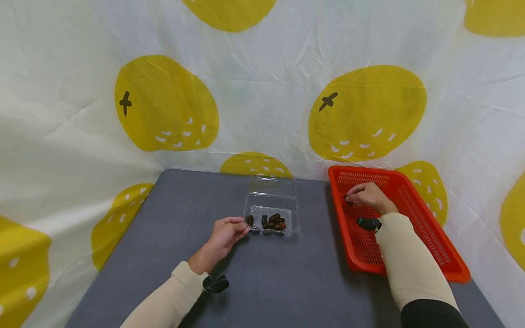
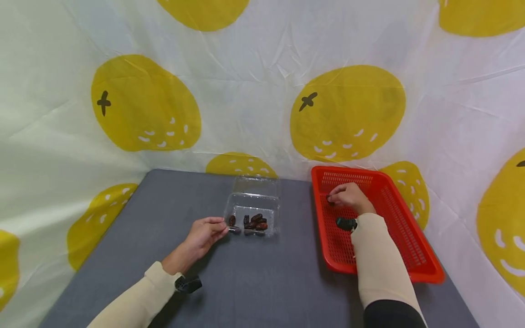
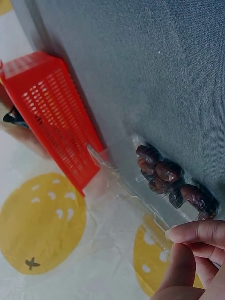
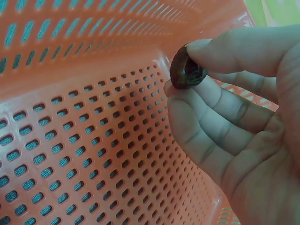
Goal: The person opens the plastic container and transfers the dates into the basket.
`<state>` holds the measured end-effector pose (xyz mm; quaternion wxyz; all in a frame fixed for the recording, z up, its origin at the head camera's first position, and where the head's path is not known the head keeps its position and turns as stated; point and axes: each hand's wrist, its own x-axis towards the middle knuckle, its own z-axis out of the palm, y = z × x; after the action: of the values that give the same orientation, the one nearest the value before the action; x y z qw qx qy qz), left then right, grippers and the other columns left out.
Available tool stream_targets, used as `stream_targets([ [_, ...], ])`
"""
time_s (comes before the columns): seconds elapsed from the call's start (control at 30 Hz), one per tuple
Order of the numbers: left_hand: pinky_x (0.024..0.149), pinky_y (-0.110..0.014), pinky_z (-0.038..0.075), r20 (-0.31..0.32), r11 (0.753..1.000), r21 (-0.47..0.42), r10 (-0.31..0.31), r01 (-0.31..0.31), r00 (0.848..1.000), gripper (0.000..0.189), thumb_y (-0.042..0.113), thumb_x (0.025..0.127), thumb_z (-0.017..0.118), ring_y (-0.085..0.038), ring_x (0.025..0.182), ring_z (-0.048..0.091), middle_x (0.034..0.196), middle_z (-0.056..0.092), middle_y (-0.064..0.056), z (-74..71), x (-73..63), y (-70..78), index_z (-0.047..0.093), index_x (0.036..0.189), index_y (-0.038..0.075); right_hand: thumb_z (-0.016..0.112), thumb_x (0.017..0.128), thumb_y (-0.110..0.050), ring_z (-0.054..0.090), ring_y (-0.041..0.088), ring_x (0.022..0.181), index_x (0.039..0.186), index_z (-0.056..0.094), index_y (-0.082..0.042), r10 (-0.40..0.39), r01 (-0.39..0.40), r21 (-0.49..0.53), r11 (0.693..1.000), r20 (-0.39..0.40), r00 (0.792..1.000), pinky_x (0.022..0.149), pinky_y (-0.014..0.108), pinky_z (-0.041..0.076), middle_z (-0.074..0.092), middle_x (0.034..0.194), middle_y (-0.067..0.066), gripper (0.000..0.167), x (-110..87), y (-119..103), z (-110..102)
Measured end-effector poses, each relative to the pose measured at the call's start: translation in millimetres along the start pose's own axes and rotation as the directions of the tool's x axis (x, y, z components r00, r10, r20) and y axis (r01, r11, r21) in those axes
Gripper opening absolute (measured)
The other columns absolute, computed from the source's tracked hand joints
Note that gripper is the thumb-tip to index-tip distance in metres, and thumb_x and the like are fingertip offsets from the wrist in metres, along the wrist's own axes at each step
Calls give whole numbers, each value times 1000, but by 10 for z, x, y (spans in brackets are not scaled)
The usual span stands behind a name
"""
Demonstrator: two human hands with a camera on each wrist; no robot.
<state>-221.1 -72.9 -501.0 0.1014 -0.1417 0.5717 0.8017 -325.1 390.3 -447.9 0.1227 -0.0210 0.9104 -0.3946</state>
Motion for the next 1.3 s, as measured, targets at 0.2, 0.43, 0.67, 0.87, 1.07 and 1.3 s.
stream_targets([
  [0.2,72,-22,64,-2,1000,8,-19,19,1000,33,-12,96,62,-13,75,70,91,66,-11,14,-14,-11,55,127,-20,70,98,-17,72,18,91,119,71,8,21,-19,-36,999,45,999,86,37,66,79,103,13,33,-19,81,-3],
  [0.43,72,-23,65,5,1000,-11,-3,3,1000,33,-12,96,62,-13,75,70,93,66,-11,28,-18,-35,54,127,-20,70,96,-14,73,22,89,118,70,10,23,-21,-22,1000,95,995,85,43,67,78,104,18,32,-47,142,37],
  [0.67,71,-22,64,3,1000,-14,-4,4,1000,33,-13,95,62,-13,74,70,90,65,-9,29,-12,-52,54,127,-20,73,95,-15,73,20,85,115,72,8,41,-36,-48,998,109,993,83,42,67,78,100,13,30,-52,173,62],
  [0.87,70,-22,64,4,1000,-22,6,-6,1000,31,-13,95,62,-13,73,70,89,65,-8,18,-15,-66,56,124,-20,70,96,-13,73,21,85,116,72,9,31,-25,-64,998,107,994,83,41,67,78,101,17,30,-52,185,83],
  [1.07,70,-21,63,8,1000,-18,6,-6,1000,32,-14,95,61,-12,74,69,89,64,-10,10,-1,-55,55,125,-21,68,95,-14,66,22,82,116,75,4,13,-4,-114,993,74,997,75,33,63,78,99,15,29,-71,107,37],
  [1.3,70,-20,63,0,1000,-18,7,-7,1000,33,-14,95,61,-11,72,69,88,65,-10,-2,31,-3,54,126,-21,67,98,-16,65,23,86,116,76,3,-40,40,-136,990,-2,999,75,29,59,77,99,16,28,-118,-97,2],
])
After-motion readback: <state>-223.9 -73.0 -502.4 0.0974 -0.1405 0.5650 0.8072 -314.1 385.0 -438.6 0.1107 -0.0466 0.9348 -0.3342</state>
